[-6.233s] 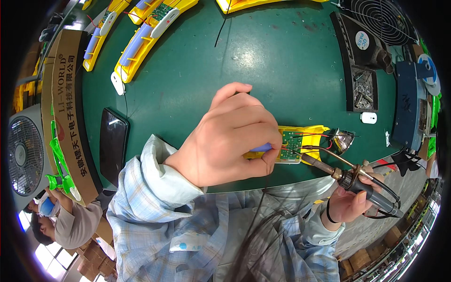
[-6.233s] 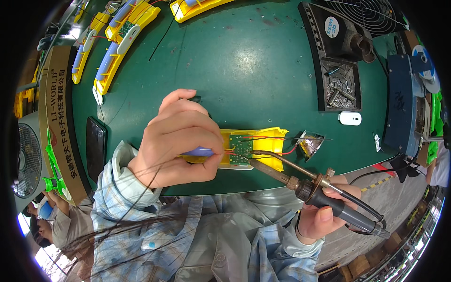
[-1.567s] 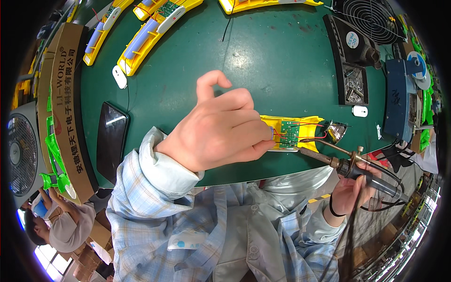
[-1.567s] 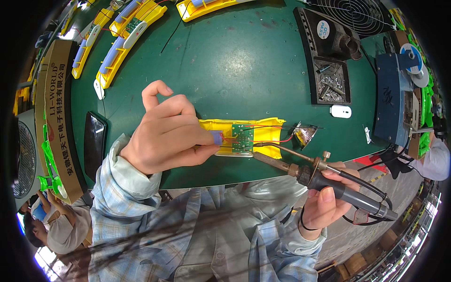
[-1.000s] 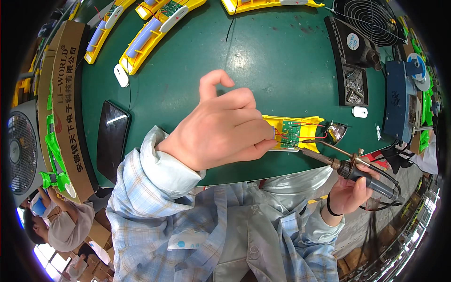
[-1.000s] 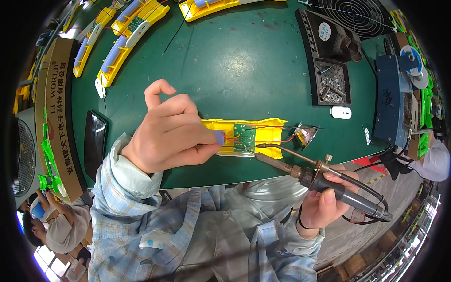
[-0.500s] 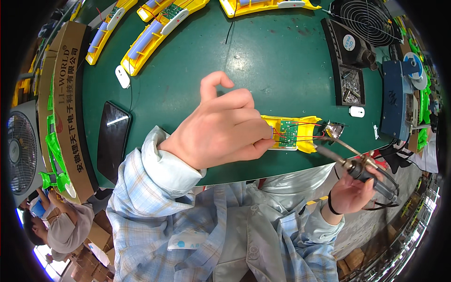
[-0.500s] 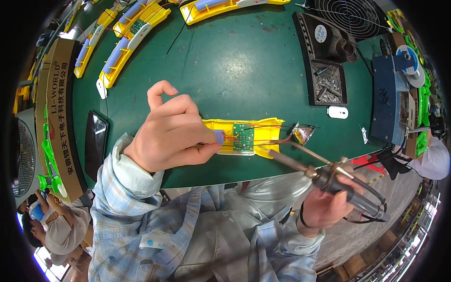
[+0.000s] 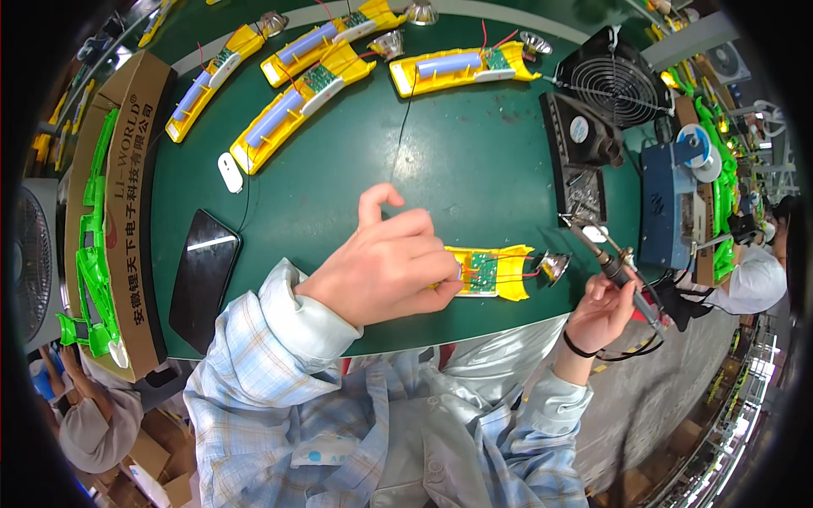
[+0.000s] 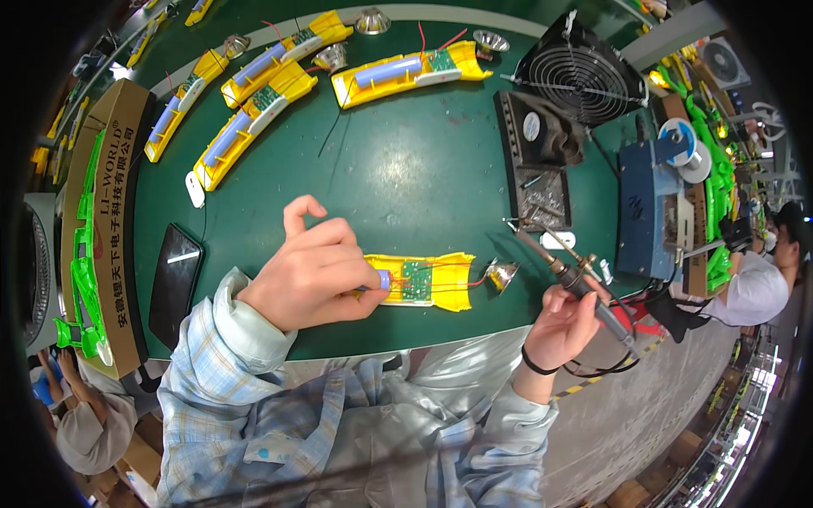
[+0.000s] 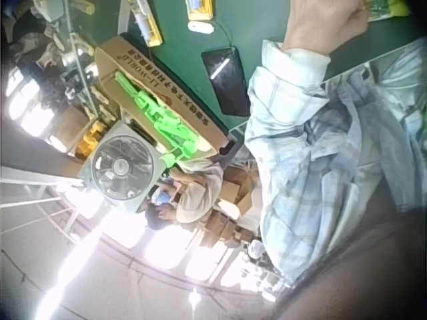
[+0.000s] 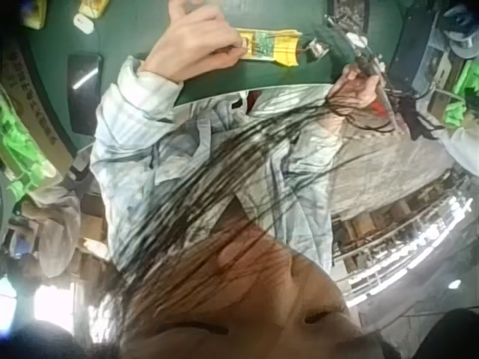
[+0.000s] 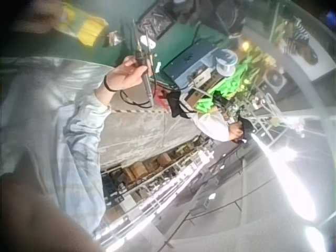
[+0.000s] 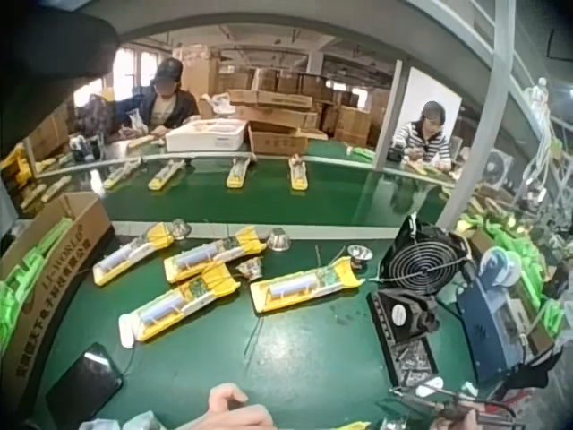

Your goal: The person solders wires to flashlight circuit boards using a soldering iron, fits green plastic housings onto the yellow flashlight bases, solders components together, and places the assembled flashlights onto a conveyor belt.

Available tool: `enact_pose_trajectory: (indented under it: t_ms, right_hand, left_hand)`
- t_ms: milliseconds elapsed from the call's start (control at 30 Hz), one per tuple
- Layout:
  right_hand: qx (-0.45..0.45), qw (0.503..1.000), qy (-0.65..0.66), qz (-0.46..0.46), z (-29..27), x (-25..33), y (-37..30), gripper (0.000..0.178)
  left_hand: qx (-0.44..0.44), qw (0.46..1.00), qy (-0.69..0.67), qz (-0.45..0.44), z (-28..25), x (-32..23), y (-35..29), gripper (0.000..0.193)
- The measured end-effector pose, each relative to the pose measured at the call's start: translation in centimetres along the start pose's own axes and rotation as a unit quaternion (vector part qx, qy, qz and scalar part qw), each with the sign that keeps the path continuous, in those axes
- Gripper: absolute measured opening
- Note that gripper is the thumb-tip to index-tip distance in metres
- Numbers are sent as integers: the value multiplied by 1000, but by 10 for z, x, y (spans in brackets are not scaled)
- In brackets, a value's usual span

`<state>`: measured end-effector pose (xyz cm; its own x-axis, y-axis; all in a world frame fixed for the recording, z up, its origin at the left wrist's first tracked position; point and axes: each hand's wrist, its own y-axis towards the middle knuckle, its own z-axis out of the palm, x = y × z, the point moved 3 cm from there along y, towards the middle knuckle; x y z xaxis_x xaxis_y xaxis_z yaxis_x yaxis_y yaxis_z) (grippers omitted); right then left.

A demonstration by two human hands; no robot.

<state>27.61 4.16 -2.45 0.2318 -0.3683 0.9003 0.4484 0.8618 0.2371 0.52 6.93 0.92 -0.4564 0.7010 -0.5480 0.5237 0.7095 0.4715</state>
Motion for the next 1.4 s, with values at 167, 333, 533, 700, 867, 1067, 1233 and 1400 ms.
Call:
enact_pose_trajectory:
  t_ms: [167, 333, 533, 700, 867, 1067, 1233, 1400]
  right_hand:
    - [15, 999, 46, -9, -8, -11, -8, 22]
    - [6, 999, 41, -11, -1, -11, -6, 21]
    - [25, 999, 25, 12, 5, -2, -1, 20]
    - [48, 998, 37, 29, 8, -8, -2, 22]
    - [31, 998, 34, 37, 5, 0, 8, 22]
    - [80, 995, 50, 30, 12, -11, 21, 23]
    - [84, 994, 61, 46, 15, -7, 22, 24]
    - [56, 992, 80, 78, 18, -17, 22, 23]
  left_hand:
    - [-27, 999, -27, 14, -5, -2, 0, 15]
    - [-13, 1000, -9, 12, -8, -5, 0, 12]
    - [-49, 998, 31, 32, -20, -10, 6, 11]
    - [-75, 996, 37, 10, -27, -8, -2, 11]
    - [-149, 985, 47, -68, -30, 14, -4, 13]
    - [-267, 947, 127, -126, -54, 41, -10, 30]
    - [-290, 936, 116, -164, -63, 47, -12, 23]
    - [-253, 954, 79, -138, -55, 41, -16, 23]
